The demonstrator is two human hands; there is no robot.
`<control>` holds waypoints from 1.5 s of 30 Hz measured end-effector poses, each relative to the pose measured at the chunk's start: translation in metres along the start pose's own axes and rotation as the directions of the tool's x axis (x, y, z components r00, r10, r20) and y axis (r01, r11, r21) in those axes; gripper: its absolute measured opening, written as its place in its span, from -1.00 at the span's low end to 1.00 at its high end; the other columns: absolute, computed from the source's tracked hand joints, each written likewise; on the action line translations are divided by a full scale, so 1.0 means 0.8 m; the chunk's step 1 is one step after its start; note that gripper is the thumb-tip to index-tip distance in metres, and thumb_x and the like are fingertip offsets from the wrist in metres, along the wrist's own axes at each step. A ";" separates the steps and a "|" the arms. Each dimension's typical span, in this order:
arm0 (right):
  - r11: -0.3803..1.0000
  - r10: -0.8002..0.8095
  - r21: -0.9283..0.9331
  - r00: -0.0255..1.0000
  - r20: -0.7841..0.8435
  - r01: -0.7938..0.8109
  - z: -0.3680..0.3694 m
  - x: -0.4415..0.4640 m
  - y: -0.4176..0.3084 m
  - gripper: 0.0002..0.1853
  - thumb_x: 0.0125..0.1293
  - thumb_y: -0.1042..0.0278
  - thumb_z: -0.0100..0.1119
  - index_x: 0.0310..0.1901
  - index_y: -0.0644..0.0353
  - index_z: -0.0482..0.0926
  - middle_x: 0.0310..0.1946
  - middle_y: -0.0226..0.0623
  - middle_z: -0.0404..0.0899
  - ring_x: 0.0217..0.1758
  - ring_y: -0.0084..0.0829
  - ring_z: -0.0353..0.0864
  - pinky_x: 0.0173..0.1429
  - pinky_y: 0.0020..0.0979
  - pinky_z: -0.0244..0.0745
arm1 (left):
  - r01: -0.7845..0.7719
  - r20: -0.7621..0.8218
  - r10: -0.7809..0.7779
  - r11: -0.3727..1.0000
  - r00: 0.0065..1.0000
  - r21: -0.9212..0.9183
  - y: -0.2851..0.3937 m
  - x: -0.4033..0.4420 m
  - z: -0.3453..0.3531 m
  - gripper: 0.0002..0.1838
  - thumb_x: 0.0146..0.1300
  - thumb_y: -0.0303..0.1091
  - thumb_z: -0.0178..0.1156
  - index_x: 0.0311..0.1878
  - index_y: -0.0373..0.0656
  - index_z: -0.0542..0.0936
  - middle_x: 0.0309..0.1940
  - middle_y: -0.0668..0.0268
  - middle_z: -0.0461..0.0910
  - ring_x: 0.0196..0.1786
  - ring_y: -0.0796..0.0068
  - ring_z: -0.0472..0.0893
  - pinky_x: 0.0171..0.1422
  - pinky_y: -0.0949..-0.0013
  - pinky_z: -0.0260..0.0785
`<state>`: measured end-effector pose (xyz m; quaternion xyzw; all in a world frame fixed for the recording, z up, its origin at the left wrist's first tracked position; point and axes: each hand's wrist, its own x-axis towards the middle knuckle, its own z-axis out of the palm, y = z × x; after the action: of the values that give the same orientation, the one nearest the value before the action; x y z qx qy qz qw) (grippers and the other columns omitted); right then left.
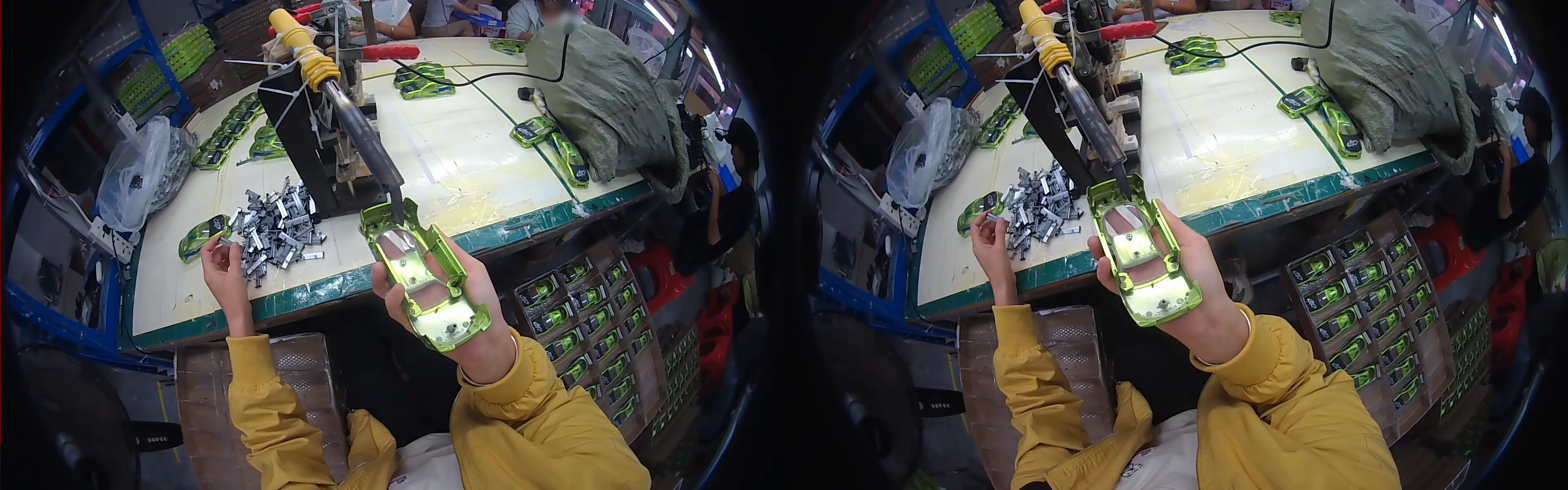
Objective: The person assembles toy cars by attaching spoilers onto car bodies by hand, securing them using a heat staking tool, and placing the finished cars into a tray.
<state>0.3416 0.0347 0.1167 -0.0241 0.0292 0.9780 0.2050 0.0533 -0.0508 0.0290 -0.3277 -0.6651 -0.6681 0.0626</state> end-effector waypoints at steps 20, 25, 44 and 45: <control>0.998 0.008 -0.055 1.000 -0.017 -0.009 -0.014 -0.003 -0.002 -0.59 0.33 0.09 -0.33 -0.12 0.29 0.38 -0.29 -0.09 0.47 -0.24 -0.27 0.51 -0.19 -0.28 0.51 | -0.008 0.004 0.008 1.000 1.000 0.006 -0.023 0.007 -0.012 -0.69 0.14 -0.50 0.07 -0.01 -0.19 0.36 -0.43 0.36 0.45 -0.33 0.63 0.42 -0.21 0.58 0.25; 0.951 -0.200 -0.262 0.974 -0.106 0.166 -0.058 -0.078 -0.031 -0.67 0.29 0.09 -0.21 -0.10 0.15 0.35 -0.30 -0.21 0.47 -0.29 -0.34 0.53 -0.34 -0.32 0.54 | 0.024 0.007 -0.024 0.999 1.000 0.034 -0.049 0.023 -0.027 -0.67 0.20 -0.43 0.04 0.03 -0.26 0.31 -0.28 0.22 0.50 -0.21 0.53 0.47 -0.10 0.52 0.32; -0.039 -0.992 -0.782 -0.069 0.105 -0.622 -0.403 -0.286 -0.601 -0.48 0.01 0.22 -0.01 0.06 0.22 0.33 -0.11 -0.04 0.45 -0.03 -0.21 0.42 0.03 -0.31 0.31 | 0.004 0.001 -0.004 0.991 1.000 0.136 -0.072 0.029 -0.040 -0.76 0.18 -0.44 0.05 -0.08 -0.26 0.38 -0.30 0.28 0.48 -0.27 0.55 0.47 -0.18 0.51 0.34; 0.018 -0.996 -0.699 -0.073 0.049 -0.715 -0.407 -0.284 -0.623 -0.48 0.02 0.10 0.00 0.03 0.19 0.38 -0.04 -0.01 0.42 0.07 -0.12 0.37 0.15 -0.27 0.25 | 0.003 0.059 -0.015 0.979 0.998 0.204 -0.060 0.026 -0.037 -0.78 0.17 -0.44 0.06 -0.11 -0.26 0.38 -0.31 0.30 0.46 -0.28 0.58 0.45 -0.20 0.53 0.32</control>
<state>0.7617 0.3776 -0.2183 -0.8018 -0.4852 0.1779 0.3000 0.0019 -0.0660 0.0021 -0.3365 -0.7330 -0.5867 0.0726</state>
